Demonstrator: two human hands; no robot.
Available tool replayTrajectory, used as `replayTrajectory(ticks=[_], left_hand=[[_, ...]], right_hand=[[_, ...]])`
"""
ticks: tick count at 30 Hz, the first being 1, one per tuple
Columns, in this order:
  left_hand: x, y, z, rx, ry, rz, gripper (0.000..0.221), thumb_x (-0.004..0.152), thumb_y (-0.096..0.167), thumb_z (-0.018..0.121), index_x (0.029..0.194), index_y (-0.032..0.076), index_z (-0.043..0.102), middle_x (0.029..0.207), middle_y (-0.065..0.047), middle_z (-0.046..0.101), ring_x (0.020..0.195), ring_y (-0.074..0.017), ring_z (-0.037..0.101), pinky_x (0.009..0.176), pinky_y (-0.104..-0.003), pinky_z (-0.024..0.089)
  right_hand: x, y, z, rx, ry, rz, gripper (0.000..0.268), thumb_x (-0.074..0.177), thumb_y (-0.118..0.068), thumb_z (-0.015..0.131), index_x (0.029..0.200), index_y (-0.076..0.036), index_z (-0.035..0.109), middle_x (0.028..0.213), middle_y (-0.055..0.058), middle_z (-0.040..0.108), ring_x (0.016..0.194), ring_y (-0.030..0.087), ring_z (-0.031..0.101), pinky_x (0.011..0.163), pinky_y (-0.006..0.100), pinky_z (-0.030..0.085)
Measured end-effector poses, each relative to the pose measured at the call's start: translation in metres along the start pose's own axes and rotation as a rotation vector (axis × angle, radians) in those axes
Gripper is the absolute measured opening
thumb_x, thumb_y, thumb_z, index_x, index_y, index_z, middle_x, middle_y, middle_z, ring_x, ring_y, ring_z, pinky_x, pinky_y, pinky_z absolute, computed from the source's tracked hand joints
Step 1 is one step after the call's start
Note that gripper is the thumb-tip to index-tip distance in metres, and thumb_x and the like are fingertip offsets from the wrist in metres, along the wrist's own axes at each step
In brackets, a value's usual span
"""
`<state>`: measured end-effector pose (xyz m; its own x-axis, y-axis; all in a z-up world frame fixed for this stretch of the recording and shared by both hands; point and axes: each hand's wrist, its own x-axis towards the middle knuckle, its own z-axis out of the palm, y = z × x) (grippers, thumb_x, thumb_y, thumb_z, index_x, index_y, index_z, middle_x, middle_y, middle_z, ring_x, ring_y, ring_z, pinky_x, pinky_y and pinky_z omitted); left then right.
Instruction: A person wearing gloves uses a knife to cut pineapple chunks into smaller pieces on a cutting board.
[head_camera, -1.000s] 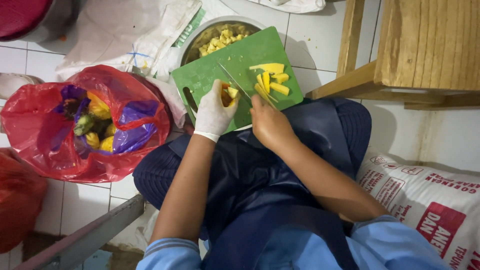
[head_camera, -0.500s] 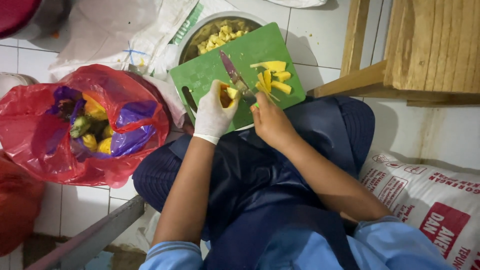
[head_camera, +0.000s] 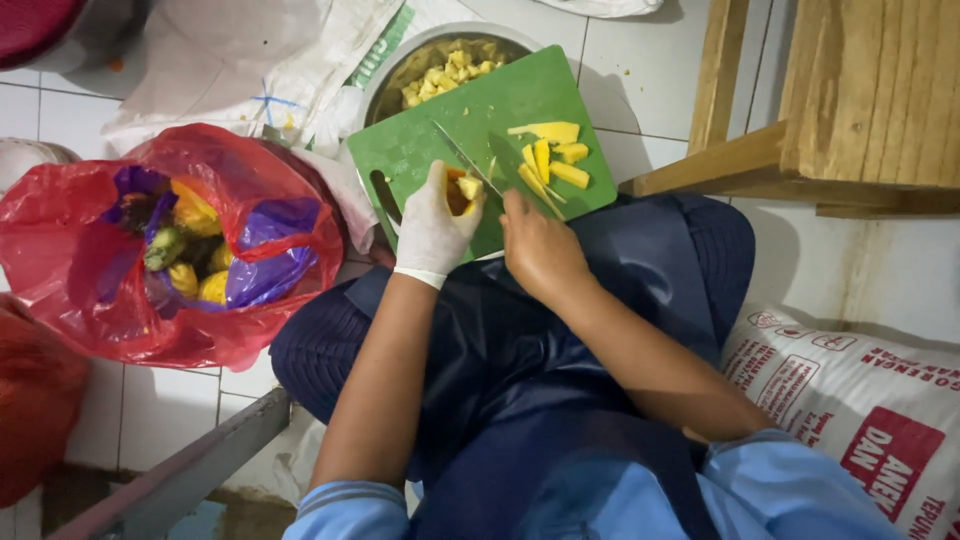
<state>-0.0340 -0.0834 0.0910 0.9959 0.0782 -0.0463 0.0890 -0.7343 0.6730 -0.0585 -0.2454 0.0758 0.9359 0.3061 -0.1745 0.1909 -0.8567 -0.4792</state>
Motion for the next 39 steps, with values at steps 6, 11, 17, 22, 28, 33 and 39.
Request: replayTrajectory(ticks=[6, 11, 17, 22, 28, 33, 39], left_hand=[[0.001, 0.0, 0.003, 0.001, -0.013, -0.008, 0.034, 0.081, 0.033, 0.076, 0.104, 0.015, 0.057, 0.079, -0.015, 0.071, 0.083, -0.0404, 0.071, 0.075, -0.053, 0.055], [0.003, -0.001, 0.006, -0.001, 0.018, -0.011, 0.032, 0.081, 0.034, 0.076, 0.102, 0.017, 0.058, 0.078, -0.012, 0.072, 0.081, -0.0369, 0.072, 0.073, -0.049, 0.056], [0.002, 0.002, 0.005, -0.003, 0.038, 0.004, 0.029, 0.081, 0.031, 0.074, 0.101, 0.017, 0.058, 0.076, -0.01, 0.072, 0.078, -0.0345, 0.073, 0.071, -0.047, 0.057], [-0.003, 0.003, 0.004, -0.013, 0.064, 0.003, 0.023, 0.085, 0.031, 0.07, 0.099, 0.018, 0.058, 0.073, -0.01, 0.071, 0.075, -0.0337, 0.073, 0.067, -0.046, 0.057], [-0.008, -0.017, 0.0, -0.127, 0.111, -0.004, 0.03, 0.08, 0.025, 0.073, 0.103, 0.014, 0.059, 0.078, -0.016, 0.072, 0.078, -0.0359, 0.073, 0.068, -0.044, 0.059], [-0.001, -0.058, 0.006, -0.405, 0.144, -0.15, 0.036, 0.078, 0.019, 0.075, 0.111, 0.017, 0.06, 0.087, -0.012, 0.073, 0.084, -0.0236, 0.073, 0.078, -0.032, 0.058], [-0.002, -0.062, 0.012, -0.175, 0.059, -0.313, 0.037, 0.081, 0.023, 0.072, 0.112, 0.019, 0.053, 0.095, -0.015, 0.073, 0.097, -0.0348, 0.071, 0.088, -0.045, 0.056]], right_hand=[[-0.009, 0.0, -0.004, -0.223, 0.048, -0.007, 0.023, 0.105, -0.024, 0.04, 0.118, -0.006, 0.047, 0.081, 0.011, 0.061, 0.064, 0.037, 0.071, 0.056, 0.045, 0.06], [-0.003, 0.004, 0.009, -0.353, 0.09, -0.012, 0.022, 0.101, -0.024, 0.045, 0.117, -0.008, 0.048, 0.083, 0.007, 0.062, 0.065, 0.03, 0.073, 0.058, 0.04, 0.06], [0.004, 0.008, 0.012, -0.217, -0.057, 0.042, 0.025, 0.098, -0.011, 0.04, 0.121, -0.005, 0.044, 0.093, 0.013, 0.063, 0.074, 0.039, 0.073, 0.065, 0.05, 0.06], [0.006, 0.015, 0.031, -0.224, -0.091, 0.07, 0.027, 0.096, -0.01, 0.038, 0.122, -0.005, 0.044, 0.093, 0.012, 0.062, 0.074, 0.038, 0.073, 0.064, 0.048, 0.06], [0.007, 0.033, 0.047, -0.249, -0.07, 0.055, 0.031, 0.098, -0.01, 0.038, 0.127, -0.002, 0.045, 0.094, 0.011, 0.064, 0.078, 0.036, 0.074, 0.067, 0.047, 0.06], [0.007, 0.064, 0.051, 0.027, 0.153, -0.103, 0.022, 0.103, -0.018, 0.045, 0.116, 0.0, 0.047, 0.072, 0.021, 0.061, 0.068, 0.045, 0.069, 0.057, 0.049, 0.054], [0.014, 0.05, 0.014, 0.62, -0.017, 0.255, 0.015, 0.103, -0.023, 0.044, 0.102, -0.009, 0.046, 0.063, 0.013, 0.063, 0.043, 0.028, 0.063, 0.039, 0.036, 0.052]])
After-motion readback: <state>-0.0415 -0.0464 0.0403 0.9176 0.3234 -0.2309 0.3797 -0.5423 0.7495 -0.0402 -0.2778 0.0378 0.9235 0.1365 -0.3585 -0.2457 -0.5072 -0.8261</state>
